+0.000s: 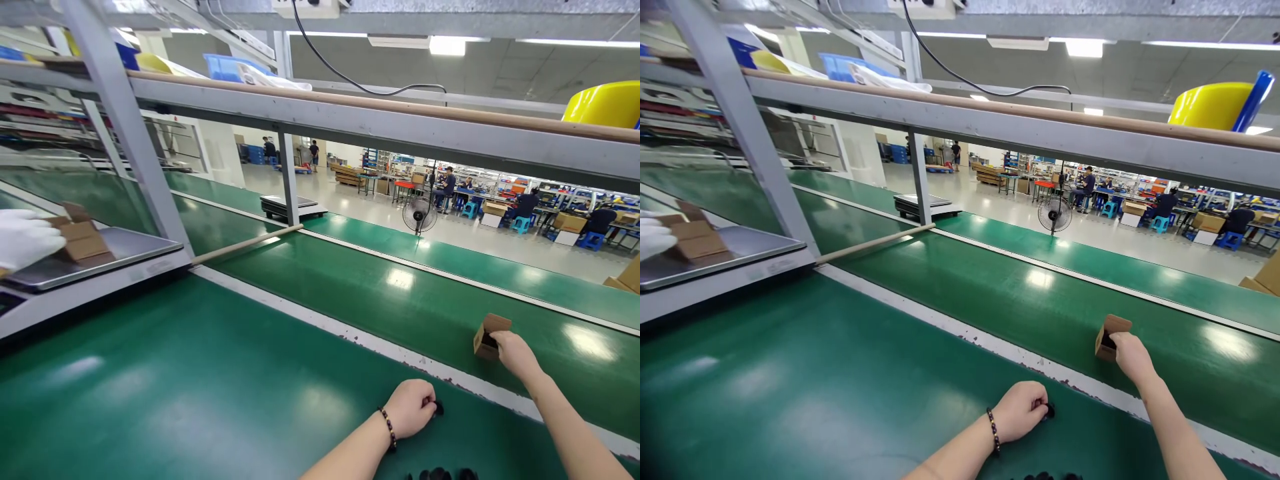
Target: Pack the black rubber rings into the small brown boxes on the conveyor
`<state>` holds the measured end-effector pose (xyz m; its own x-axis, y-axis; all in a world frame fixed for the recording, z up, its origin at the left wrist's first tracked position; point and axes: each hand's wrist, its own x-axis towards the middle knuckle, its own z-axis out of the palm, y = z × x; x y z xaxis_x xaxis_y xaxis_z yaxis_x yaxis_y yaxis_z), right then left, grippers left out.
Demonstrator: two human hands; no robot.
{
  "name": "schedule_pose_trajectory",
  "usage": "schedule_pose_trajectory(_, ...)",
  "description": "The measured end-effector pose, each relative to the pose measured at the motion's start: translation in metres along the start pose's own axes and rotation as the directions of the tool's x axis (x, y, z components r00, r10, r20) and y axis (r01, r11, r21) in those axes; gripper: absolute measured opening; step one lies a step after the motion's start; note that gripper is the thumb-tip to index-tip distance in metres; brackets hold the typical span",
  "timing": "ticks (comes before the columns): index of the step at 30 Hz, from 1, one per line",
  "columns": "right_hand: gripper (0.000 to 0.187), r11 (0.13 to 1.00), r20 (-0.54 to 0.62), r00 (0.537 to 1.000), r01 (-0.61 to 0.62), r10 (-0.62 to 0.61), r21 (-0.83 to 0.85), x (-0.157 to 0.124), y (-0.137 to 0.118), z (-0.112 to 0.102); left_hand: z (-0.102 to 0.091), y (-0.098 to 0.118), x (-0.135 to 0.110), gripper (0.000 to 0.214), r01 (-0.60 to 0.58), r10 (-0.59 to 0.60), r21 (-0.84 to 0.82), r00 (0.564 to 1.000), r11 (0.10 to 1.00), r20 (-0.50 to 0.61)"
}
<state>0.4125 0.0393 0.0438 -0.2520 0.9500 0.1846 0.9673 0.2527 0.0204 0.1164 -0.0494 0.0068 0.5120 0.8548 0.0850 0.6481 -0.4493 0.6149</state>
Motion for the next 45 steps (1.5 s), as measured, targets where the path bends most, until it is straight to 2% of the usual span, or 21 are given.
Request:
schedule_pose_trajectory(9,0.058,1.0,-0.008,1.0,-0.021,0.021,0.016,0.009,-0.042,0.024,0.0,0.002,-0.001,0.01,0.004,-0.004,0.005,1.0,1.0,-0.009)
schedule_pose_trajectory(12,0.06,1.0,-0.028,0.999,-0.017,0.017,0.018,0.015,-0.048,0.021,0.0,0.003,0.0,0.01,0.009,-0.009,0.003,1.0,1.0,0.005)
schedule_pose_trajectory(16,0.053,0.998,-0.052,0.996,0.065,-0.066,-0.006,0.024,-0.057,0.018,0.002,0.001,0.001,0.009,0.002,-0.002,-0.008,1.0,1.0,-0.003)
schedule_pose_trajectory(20,0.061,0.993,-0.022,0.993,0.119,-0.119,-0.007,0.033,-0.074,0.023,0.004,0.001,0.0,0.008,-0.007,0.007,-0.017,1.0,1.0,-0.011)
schedule_pose_trajectory(23,0.06,0.991,-0.014,0.991,0.132,-0.132,0.016,0.041,-0.089,0.026,0.004,0.001,-0.001,0.008,-0.001,0.001,-0.027,1.0,1.0,-0.011)
schedule_pose_trajectory(26,0.058,0.989,-0.031,0.991,0.133,-0.131,0.058,0.043,-0.104,0.021,0.004,0.001,-0.001,0.008,0.043,-0.045,-0.122,0.999,0.992,-0.014)
schedule_pose_trajectory(29,0.059,0.985,-0.081,0.991,0.116,-0.107,0.124,0.026,-0.118,0.013,0.005,-0.003,0.003,0.009,0.136,-0.2,-0.43,0.974,0.893,-0.109)
schedule_pose_trajectory(31,0.049,0.972,-0.093,0.99,0.124,-0.107,0.201,0.004,-0.129,0.01,0.007,-0.007,0.007,0.011,0.146,-0.311,-0.608,0.934,0.78,-0.175)
schedule_pose_trajectory(33,0.038,0.928,-0.054,0.99,0.139,-0.128,0.346,-0.019,-0.14,0.012,0.009,-0.011,0.013,0.011,0.135,-0.37,-0.696,0.908,0.705,-0.198)
schedule_pose_trajectory(35,0.036,0.797,0.011,0.993,0.085,-0.115,0.598,-0.036,-0.151,0.016,0.012,-0.014,0.017,0.011,0.134,-0.392,-0.751,0.903,0.647,-0.177)
schedule_pose_trajectory(37,0.038,0.572,0.086,0.995,-0.039,-0.056,0.82,-0.043,-0.161,0.021,0.014,-0.016,0.019,0.013,0.13,-0.401,-0.803,0.905,0.581,-0.144)
schedule_pose_trajectory(38,0.038,0.477,0.116,0.993,-0.089,-0.028,0.875,-0.044,-0.165,0.023,0.015,-0.016,0.02,0.016,0.123,-0.399,-0.825,0.907,0.552,-0.132)
schedule_pose_trajectory(39,0.036,0.43,0.133,0.991,-0.116,-0.008,0.895,-0.042,-0.168,0.024,0.016,-0.016,0.021,0.02,0.113,-0.396,-0.843,0.91,0.525,-0.124)
schedule_pose_trajectory(41,0.03,0.432,0.141,0.99,-0.132,0.012,0.892,-0.033,-0.173,0.023,0.016,-0.017,0.022,0.028,0.081,-0.386,-0.874,0.914,0.479,-0.127)
schedule_pose_trajectory(45,0.019,0.552,0.094,0.994,-0.11,0.056,0.826,0.003,-0.174,0.01,0.012,-0.019,0.022,0.043,0.005,-0.389,-0.913,0.906,0.408,-0.168)
